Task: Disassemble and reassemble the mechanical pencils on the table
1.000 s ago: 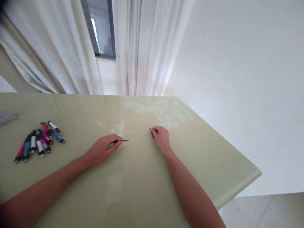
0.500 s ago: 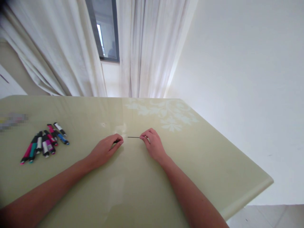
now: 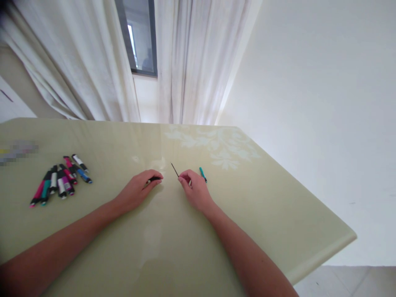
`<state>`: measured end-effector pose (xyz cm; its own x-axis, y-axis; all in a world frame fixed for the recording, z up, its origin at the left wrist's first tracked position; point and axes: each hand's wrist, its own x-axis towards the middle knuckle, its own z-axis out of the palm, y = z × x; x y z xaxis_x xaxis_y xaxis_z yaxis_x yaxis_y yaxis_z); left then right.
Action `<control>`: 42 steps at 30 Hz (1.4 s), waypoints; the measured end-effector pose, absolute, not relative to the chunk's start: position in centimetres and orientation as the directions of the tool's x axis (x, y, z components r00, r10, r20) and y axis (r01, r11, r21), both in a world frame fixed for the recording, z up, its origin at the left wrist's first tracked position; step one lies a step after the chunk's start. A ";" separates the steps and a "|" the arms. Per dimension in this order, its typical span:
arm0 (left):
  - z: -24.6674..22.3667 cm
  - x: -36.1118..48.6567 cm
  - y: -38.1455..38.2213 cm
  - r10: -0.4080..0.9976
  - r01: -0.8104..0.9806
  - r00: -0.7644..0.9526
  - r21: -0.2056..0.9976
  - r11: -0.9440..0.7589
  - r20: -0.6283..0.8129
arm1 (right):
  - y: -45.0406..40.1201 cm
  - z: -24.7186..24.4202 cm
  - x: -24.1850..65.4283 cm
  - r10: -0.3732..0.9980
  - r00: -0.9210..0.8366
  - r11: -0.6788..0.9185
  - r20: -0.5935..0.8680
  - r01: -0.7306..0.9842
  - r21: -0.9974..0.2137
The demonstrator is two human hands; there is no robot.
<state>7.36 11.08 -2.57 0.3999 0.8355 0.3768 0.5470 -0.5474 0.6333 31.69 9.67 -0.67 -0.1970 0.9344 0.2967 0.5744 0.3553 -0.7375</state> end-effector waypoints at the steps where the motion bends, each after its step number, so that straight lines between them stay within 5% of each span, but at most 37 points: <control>1: -2.5 7.4 11.0 0.827 0.566 0.405 0.604 -0.561 0.389 | 9.5 -0.8 31.4 0.934 -0.212 0.358 0.288 0.579 -0.733; 8: -1.9 8.3 9.8 0.726 0.761 0.593 0.051 -0.647 0.348 | 9.3 -1.3 30.9 0.932 -0.268 0.358 0.246 0.562 -0.745; 11: -1.9 8.4 9.6 0.696 0.749 0.629 -0.032 -0.661 0.347 | 9.3 -1.2 31.0 0.934 -0.267 0.350 0.237 0.552 -0.756; 25: -2.1 8.1 9.4 0.662 0.698 0.679 0.002 -0.716 0.317 | 9.4 -1.2 31.1 0.934 -0.258 0.352 0.246 0.545 -0.761; 33: -2.7 8.0 10.3 0.785 0.755 0.506 0.258 -0.603 0.358 | 9.4 -1.0 31.0 0.942 -0.233 0.334 0.243 0.555 -0.762; 42: -2.2 7.9 10.3 0.740 0.655 0.584 0.343 -0.673 0.334 | 9.3 -0.9 30.9 0.938 -0.256 0.341 0.235 0.552 -0.761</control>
